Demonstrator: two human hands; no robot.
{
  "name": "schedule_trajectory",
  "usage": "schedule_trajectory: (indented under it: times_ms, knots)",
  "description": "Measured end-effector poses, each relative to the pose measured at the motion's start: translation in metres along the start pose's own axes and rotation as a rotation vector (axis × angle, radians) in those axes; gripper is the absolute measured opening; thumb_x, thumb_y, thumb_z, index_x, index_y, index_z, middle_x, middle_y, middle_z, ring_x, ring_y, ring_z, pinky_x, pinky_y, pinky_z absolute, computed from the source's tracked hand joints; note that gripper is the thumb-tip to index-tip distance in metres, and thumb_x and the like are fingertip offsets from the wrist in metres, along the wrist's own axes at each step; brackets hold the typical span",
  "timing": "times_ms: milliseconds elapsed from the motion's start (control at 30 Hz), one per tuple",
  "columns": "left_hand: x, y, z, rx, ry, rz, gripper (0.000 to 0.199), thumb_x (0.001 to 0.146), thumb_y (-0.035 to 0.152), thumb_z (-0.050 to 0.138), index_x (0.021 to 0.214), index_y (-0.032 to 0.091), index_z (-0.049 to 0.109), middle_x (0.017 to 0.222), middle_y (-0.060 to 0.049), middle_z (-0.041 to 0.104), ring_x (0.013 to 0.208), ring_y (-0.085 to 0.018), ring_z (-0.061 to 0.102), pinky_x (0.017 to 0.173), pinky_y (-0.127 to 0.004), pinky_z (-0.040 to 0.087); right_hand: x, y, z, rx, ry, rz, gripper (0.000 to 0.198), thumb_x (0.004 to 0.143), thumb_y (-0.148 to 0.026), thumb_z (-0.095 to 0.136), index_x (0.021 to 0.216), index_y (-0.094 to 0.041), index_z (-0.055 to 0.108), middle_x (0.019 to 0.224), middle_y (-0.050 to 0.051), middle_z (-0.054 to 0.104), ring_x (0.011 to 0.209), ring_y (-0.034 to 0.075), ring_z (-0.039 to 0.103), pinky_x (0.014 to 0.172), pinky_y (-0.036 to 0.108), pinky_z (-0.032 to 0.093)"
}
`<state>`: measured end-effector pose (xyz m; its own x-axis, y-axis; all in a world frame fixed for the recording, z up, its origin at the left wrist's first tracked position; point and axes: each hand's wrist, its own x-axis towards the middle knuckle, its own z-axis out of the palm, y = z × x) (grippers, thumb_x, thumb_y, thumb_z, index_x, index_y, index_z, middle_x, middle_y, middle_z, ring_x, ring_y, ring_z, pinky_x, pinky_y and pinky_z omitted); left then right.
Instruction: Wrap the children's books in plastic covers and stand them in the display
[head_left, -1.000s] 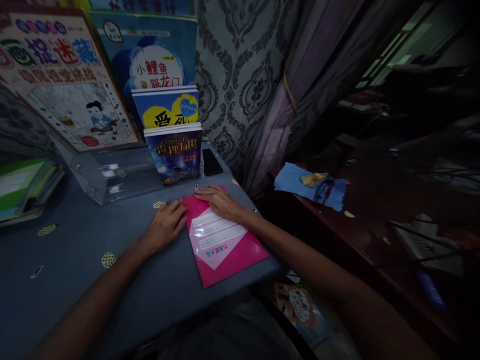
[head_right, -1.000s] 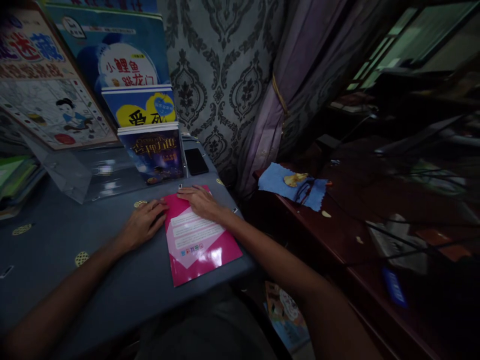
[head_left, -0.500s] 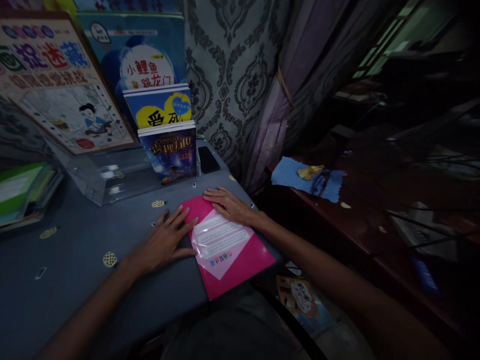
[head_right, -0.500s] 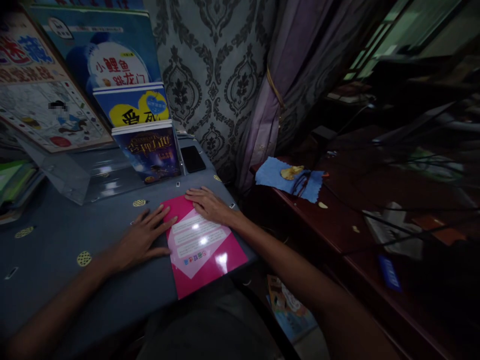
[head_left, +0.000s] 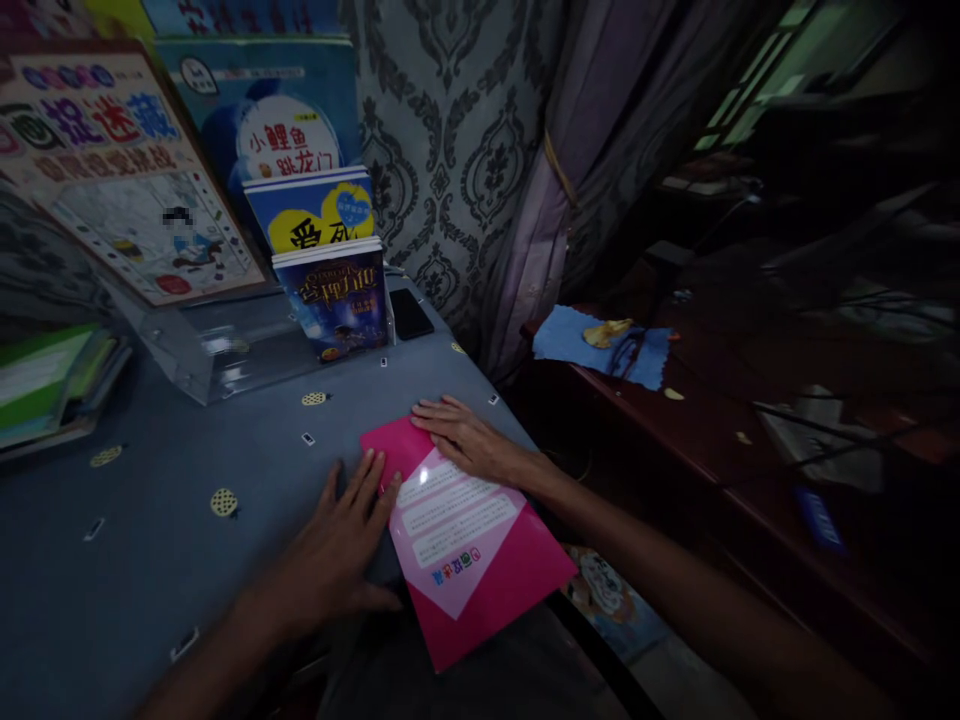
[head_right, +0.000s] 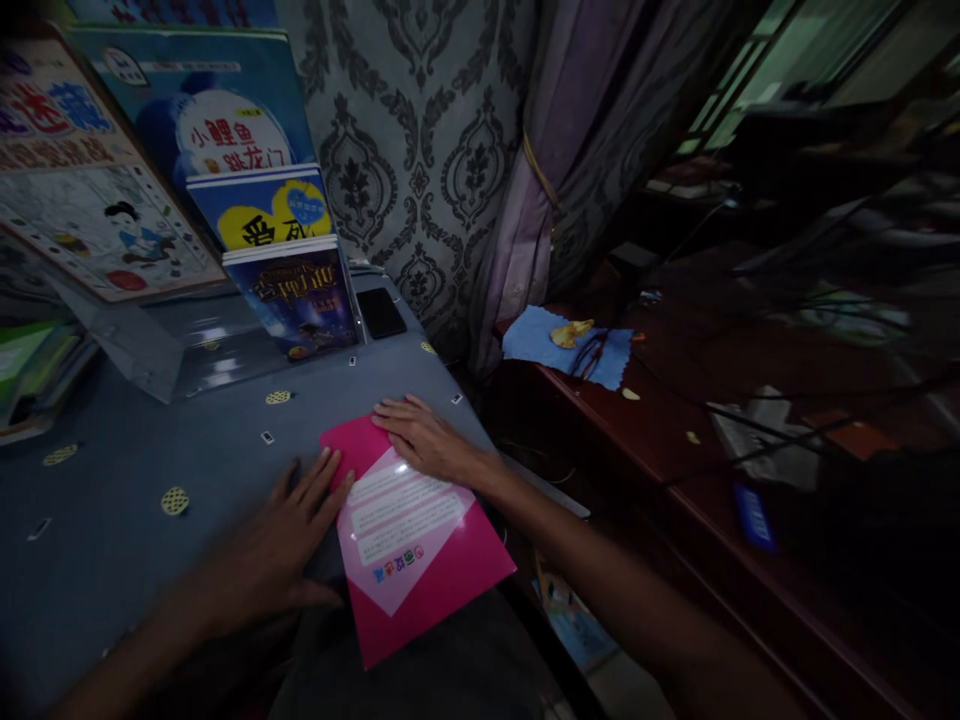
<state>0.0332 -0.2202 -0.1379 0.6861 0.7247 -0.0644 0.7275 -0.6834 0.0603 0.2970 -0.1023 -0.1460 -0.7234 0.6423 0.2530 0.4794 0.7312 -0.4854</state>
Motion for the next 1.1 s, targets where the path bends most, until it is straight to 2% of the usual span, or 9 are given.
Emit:
schedule_trajectory:
  times_ms: [100,233,433,533,700,800,900,1000,1100]
  knots:
    - [0.001,0.016,0.014,0.094,0.046,-0.062,0.099,0.088,0.070,0.057,0.161,0.011,0.024,0.164,-0.030,0.023,0.155,-0.045,0.016,0.116,-0.071,0.028,-0.002,-0.001,0.000,0.008,-0.011,0.006,0.045,0.098,-0.016,0.047,0.141,-0.020,0.061,0.149,0.014,0.058,0.144,0.024,0.047,0.123,0.056,0.030]
    - [0.002,0.027,0.028,0.183,0.153,-0.094,0.086,0.093,0.068,0.050,0.157,0.011,0.036,0.160,-0.029,0.034,0.152,-0.045,0.028,0.116,-0.070,0.031,-0.003,-0.003,-0.003,0.042,-0.033,0.006,0.046,0.098,-0.017,0.049,0.142,-0.022,0.060,0.149,0.013,0.057,0.145,0.024,0.047,0.123,0.057,0.028]
    - [0.000,0.021,0.019,0.230,0.303,-0.011,0.076,0.098,0.066,0.043,0.151,0.012,0.044,0.150,-0.025,0.052,0.143,-0.039,0.047,0.114,-0.059,0.041,-0.004,-0.012,-0.013,0.083,-0.088,0.010,0.045,0.100,-0.020,0.048,0.143,-0.017,0.059,0.150,0.017,0.055,0.146,0.025,0.045,0.124,0.057,0.025]
    - [-0.002,0.016,0.008,0.178,0.309,0.000,0.070,0.099,0.063,0.043,0.151,0.015,0.046,0.148,-0.020,0.056,0.141,-0.034,0.051,0.115,-0.053,0.043,-0.004,-0.015,-0.020,0.128,-0.122,0.019,0.044,0.102,-0.028,0.049,0.142,-0.015,0.059,0.150,0.018,0.055,0.146,0.027,0.045,0.124,0.057,0.025]
    - [-0.003,0.011,-0.005,0.065,0.288,-0.017,0.060,0.100,0.052,0.050,0.150,0.020,0.047,0.146,-0.016,0.060,0.136,-0.031,0.057,0.109,-0.049,0.051,-0.005,-0.013,-0.029,0.305,-0.143,0.034,0.044,0.104,-0.045,0.048,0.139,-0.023,0.063,0.147,0.013,0.059,0.145,0.026,0.046,0.124,0.055,0.026]
    - [-0.004,0.005,-0.013,-0.026,0.314,-0.045,0.054,0.100,0.044,0.051,0.150,0.023,0.048,0.145,-0.014,0.061,0.133,-0.030,0.059,0.105,-0.048,0.055,-0.007,-0.009,-0.035,0.444,-0.179,0.035,0.054,0.104,-0.060,0.041,0.134,-0.024,0.067,0.143,0.010,0.063,0.145,0.026,0.046,0.124,0.054,0.026]
    - [-0.003,-0.003,-0.027,-0.177,0.393,-0.023,0.045,0.101,0.035,0.049,0.144,0.023,0.055,0.138,-0.013,0.066,0.128,-0.028,0.063,0.104,-0.044,0.057,-0.013,-0.008,-0.038,0.611,-0.181,0.076,0.067,0.101,-0.071,0.032,0.124,-0.024,0.074,0.138,0.009,0.068,0.141,0.026,0.052,0.123,0.050,0.030]
    - [0.000,-0.012,-0.041,-0.343,0.457,0.005,0.042,0.100,0.038,0.051,0.138,0.023,0.059,0.130,-0.012,0.071,0.121,-0.027,0.068,0.100,-0.041,0.059,-0.025,-0.007,-0.038,0.750,-0.157,0.146,0.069,0.101,-0.070,0.032,0.118,-0.022,0.077,0.134,0.010,0.070,0.134,0.027,0.059,0.121,0.050,0.033]
    - [0.005,-0.018,-0.047,-0.457,0.546,-0.043,0.037,0.100,0.041,0.048,0.131,0.025,0.062,0.124,-0.011,0.074,0.113,-0.026,0.072,0.094,-0.040,0.060,-0.041,-0.009,-0.037,0.795,-0.141,0.167,0.054,0.100,-0.063,0.047,0.125,-0.023,0.074,0.136,0.009,0.069,0.135,0.027,0.058,0.123,0.049,0.030]
